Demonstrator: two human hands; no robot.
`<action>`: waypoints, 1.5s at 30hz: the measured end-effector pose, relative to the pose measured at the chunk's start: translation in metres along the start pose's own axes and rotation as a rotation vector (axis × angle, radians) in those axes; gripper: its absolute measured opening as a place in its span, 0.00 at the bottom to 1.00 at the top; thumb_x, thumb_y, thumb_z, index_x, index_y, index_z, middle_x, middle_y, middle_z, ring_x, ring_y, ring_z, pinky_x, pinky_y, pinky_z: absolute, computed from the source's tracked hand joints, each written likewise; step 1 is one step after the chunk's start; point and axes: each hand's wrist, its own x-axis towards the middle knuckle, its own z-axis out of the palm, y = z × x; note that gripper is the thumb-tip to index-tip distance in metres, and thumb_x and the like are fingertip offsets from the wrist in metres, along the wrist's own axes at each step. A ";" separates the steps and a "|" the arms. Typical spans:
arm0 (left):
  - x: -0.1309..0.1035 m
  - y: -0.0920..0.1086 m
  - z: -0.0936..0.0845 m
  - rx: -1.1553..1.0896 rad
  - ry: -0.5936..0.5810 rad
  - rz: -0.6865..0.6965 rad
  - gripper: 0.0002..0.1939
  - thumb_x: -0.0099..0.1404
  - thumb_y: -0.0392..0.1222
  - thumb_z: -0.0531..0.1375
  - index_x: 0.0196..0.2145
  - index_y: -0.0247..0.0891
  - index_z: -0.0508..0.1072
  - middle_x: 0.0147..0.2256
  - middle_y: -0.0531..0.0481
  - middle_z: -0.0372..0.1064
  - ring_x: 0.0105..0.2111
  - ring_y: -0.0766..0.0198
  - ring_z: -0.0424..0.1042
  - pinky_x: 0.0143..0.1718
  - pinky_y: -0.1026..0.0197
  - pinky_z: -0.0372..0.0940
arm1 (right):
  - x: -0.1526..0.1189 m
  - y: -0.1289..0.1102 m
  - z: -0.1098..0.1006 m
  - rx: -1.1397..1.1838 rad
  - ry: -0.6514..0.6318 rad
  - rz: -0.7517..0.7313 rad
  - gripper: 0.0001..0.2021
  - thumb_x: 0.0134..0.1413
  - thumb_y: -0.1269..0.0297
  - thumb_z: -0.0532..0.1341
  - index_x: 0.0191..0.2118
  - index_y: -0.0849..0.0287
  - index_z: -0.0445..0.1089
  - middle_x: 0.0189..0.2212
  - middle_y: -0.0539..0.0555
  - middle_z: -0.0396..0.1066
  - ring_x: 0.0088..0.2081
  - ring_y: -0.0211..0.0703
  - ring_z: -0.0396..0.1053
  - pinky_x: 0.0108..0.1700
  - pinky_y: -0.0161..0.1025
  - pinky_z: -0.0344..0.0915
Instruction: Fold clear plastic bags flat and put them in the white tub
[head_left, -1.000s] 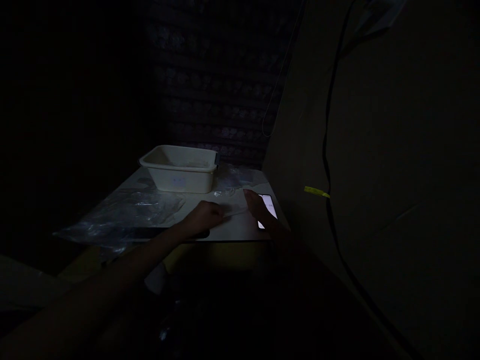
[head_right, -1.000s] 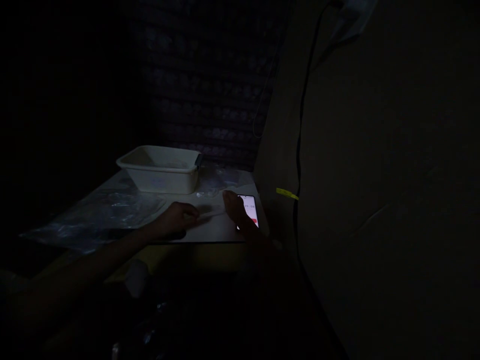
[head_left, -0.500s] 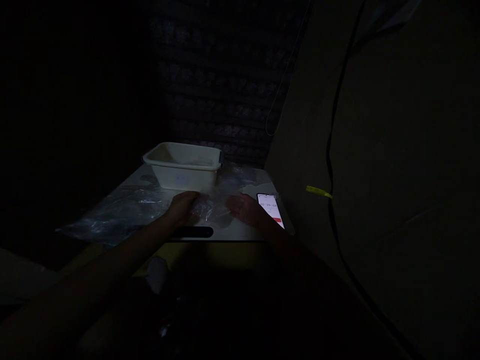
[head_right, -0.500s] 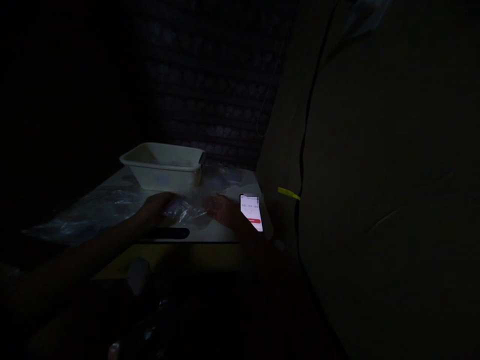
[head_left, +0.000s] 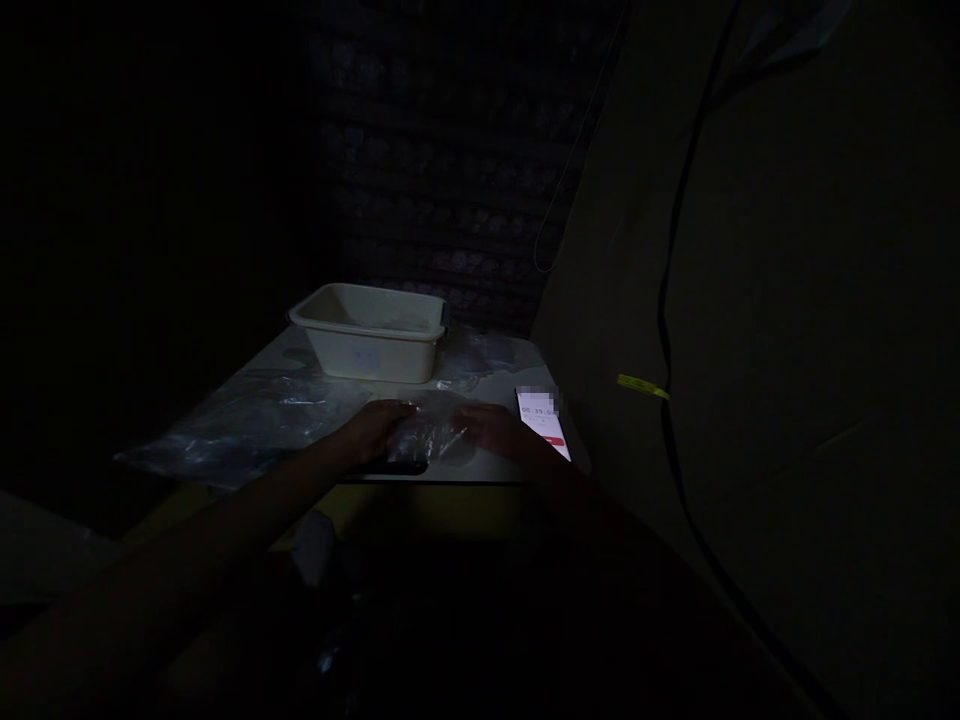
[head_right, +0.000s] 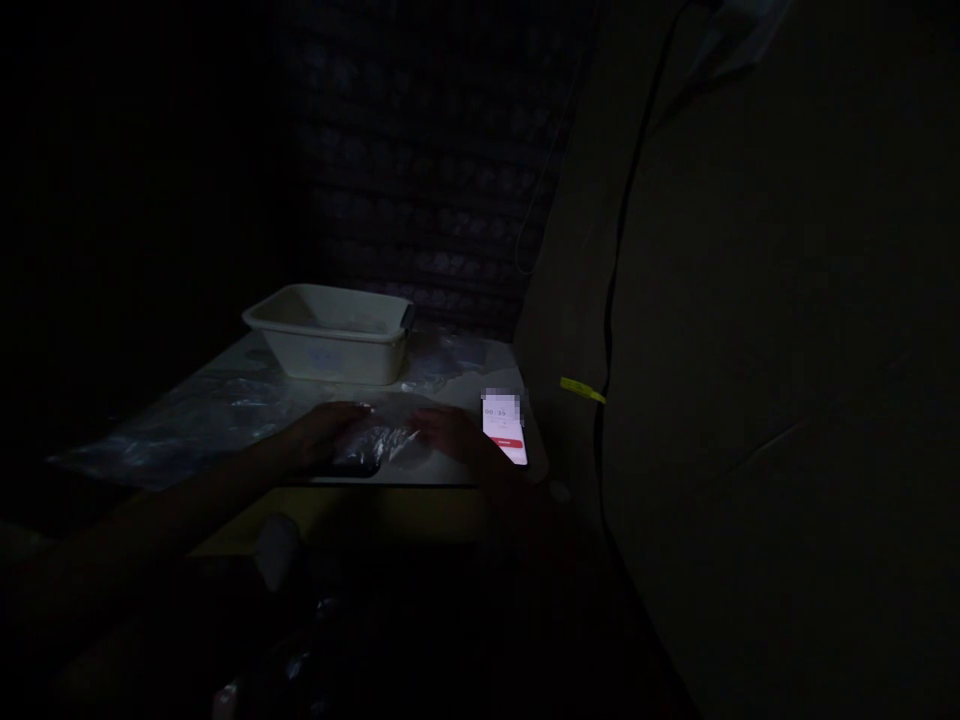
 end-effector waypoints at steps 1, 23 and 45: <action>0.000 0.000 -0.001 0.014 -0.008 0.009 0.02 0.49 0.31 0.55 0.21 0.31 0.66 0.18 0.51 0.67 0.18 0.70 0.66 0.19 0.70 0.62 | -0.002 -0.001 0.000 -0.011 0.001 0.003 0.05 0.47 0.73 0.50 0.29 0.63 0.62 0.24 0.53 0.69 0.28 0.35 0.68 0.35 0.35 0.62; 0.002 0.002 -0.013 0.183 -0.014 0.062 0.05 0.40 0.27 0.55 0.15 0.33 0.66 0.16 0.53 0.65 0.20 0.69 0.66 0.26 0.67 0.63 | 0.001 0.002 -0.016 -0.085 0.059 -0.119 0.04 0.33 0.76 0.58 0.22 0.63 0.65 0.20 0.50 0.67 0.24 0.34 0.65 0.31 0.35 0.61; -0.002 -0.035 -0.002 1.811 -0.147 0.748 0.24 0.60 0.42 0.38 0.52 0.26 0.47 0.54 0.37 0.41 0.53 0.56 0.40 0.48 0.49 0.43 | -0.012 0.014 0.040 -1.624 0.202 -0.680 0.20 0.50 0.67 0.43 0.48 0.68 0.56 0.48 0.60 0.57 0.50 0.42 0.52 0.51 0.42 0.46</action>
